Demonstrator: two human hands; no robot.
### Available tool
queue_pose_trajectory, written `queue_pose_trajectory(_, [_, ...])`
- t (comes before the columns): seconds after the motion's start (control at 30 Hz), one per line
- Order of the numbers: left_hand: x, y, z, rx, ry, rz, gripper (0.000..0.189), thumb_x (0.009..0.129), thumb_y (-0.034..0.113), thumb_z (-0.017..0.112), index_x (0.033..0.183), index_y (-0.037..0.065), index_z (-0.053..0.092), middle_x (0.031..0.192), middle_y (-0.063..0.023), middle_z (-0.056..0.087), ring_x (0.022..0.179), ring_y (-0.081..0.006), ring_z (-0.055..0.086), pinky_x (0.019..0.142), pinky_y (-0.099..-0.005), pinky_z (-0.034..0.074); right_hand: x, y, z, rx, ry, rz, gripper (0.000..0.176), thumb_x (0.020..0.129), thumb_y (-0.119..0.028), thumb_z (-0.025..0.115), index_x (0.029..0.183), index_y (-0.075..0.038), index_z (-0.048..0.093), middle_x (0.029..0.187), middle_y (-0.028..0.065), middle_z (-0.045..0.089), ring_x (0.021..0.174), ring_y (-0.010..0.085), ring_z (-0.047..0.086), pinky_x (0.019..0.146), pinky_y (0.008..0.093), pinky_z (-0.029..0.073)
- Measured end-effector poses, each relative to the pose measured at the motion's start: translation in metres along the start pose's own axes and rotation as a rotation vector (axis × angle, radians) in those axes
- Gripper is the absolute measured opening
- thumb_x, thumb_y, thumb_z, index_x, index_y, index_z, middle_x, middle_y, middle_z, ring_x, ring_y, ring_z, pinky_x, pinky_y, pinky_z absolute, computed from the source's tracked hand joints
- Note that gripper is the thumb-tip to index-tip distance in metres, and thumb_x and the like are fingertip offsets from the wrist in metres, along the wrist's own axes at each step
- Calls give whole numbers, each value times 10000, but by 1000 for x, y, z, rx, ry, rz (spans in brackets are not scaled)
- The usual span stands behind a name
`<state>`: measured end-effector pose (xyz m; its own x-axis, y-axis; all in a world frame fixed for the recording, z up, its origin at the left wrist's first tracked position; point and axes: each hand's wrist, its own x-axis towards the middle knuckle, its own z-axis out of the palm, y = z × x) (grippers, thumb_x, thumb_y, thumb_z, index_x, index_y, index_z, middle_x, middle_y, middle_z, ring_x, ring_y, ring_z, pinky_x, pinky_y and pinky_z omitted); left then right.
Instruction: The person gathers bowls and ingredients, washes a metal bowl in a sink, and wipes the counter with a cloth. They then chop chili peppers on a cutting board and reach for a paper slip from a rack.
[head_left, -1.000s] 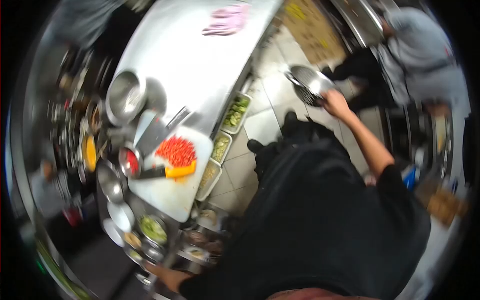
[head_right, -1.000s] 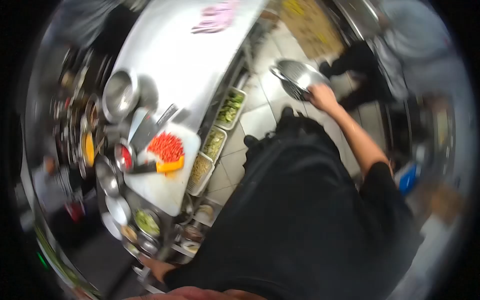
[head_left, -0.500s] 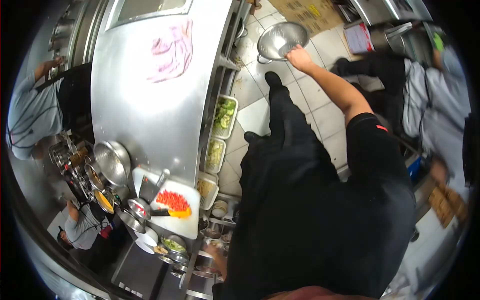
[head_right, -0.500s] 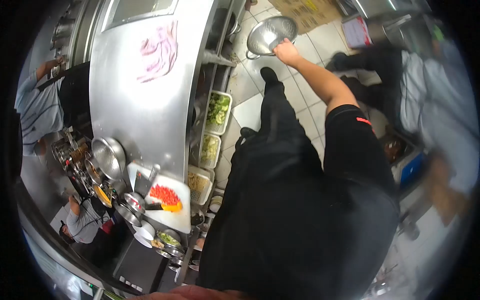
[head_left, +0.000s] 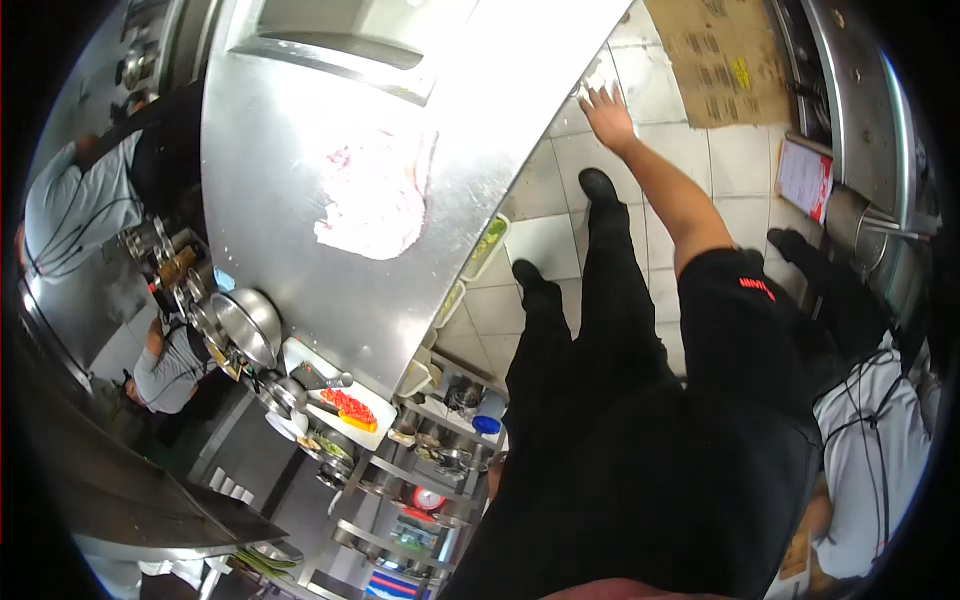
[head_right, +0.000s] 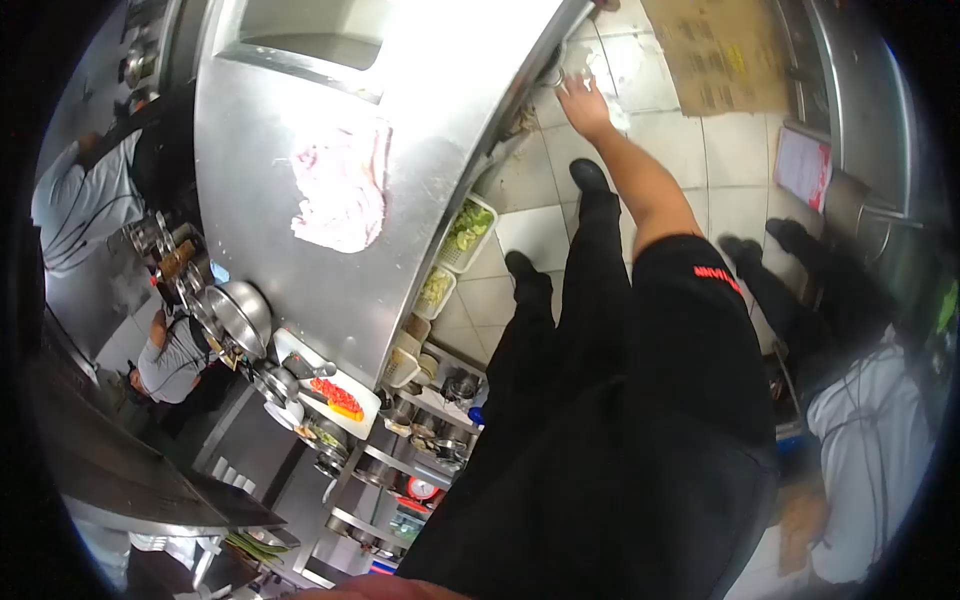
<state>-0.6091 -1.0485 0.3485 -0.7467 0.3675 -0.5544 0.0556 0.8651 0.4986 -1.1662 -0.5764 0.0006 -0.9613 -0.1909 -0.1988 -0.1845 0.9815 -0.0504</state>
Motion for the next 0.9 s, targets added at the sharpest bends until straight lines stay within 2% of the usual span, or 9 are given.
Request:
queue_pose_trajectory(0.27, [85,5,1,-1145,320,-823,381,862,176,516,1214,52,439,942,-86,658,733,-154,628,586,-257,482,-221,1,46,296,-792,122,268,738,-187,523,947,-74,645,980,170,630,932,325,596,791,452,470])
queue_pose_trajectory(0.37, [115,11,9,-1218,492,-698,395,834,131,561,1209,47,467,939,-79,658,770,-147,618,610,-252,480,-286,19,159,153,-997,-419,312,799,-307,539,978,-78,654,1005,156,633,882,331,613,745,456,495])
queue_pose_trajectory(0.4, [116,16,20,-1193,528,-643,375,827,133,568,1184,43,495,939,-79,659,780,-167,619,642,-269,486,-289,22,222,508,-1567,64,323,854,-320,517,1015,-67,641,984,127,640,871,309,625,690,443,520])
queue_pose_trajectory(0.5, [106,33,8,-801,482,-710,303,813,150,591,1094,40,578,965,-100,658,858,-242,624,770,-335,484,-240,-36,136,525,-1150,-76,197,733,-191,633,876,-57,655,795,106,642,685,272,611,636,403,515])
queue_pose_trajectory(0.57, [62,0,19,-623,857,-658,254,858,201,567,1053,44,606,990,-130,649,939,-281,615,826,-376,466,-196,-84,130,687,-1113,-160,149,652,-106,711,783,-51,664,668,92,643,560,248,602,600,376,511])
queue_pose_trajectory(0.63, [-20,13,-57,-397,1496,-695,201,861,161,574,1012,33,608,934,-127,640,782,-233,597,729,-335,474,-152,-206,-76,-361,-1037,-1277,220,741,-31,605,948,42,597,680,91,645,643,167,635,508,307,503])
queue_pose_trajectory(0.7, [-133,59,-142,-328,1773,-792,177,826,20,541,974,88,610,970,2,587,748,-78,500,649,-216,406,-183,-337,-294,268,-908,-767,153,672,-141,655,801,-59,664,637,93,642,613,224,643,558,373,488])
queue_pose_trajectory(0.83, [-269,154,-224,267,2540,-594,257,746,158,578,919,-32,594,740,-77,600,621,-88,519,622,-261,422,-304,-508,-579,894,221,-1500,235,786,-155,641,953,9,614,680,85,582,584,141,516,636,310,428])
queue_pose_trajectory(0.9, [-369,203,-197,-915,1532,752,315,970,164,371,1213,-36,365,1250,-202,432,1213,-256,435,954,-595,392,-328,-543,-652,928,732,-2177,305,846,-274,497,953,1,576,799,193,575,683,287,555,662,365,467])
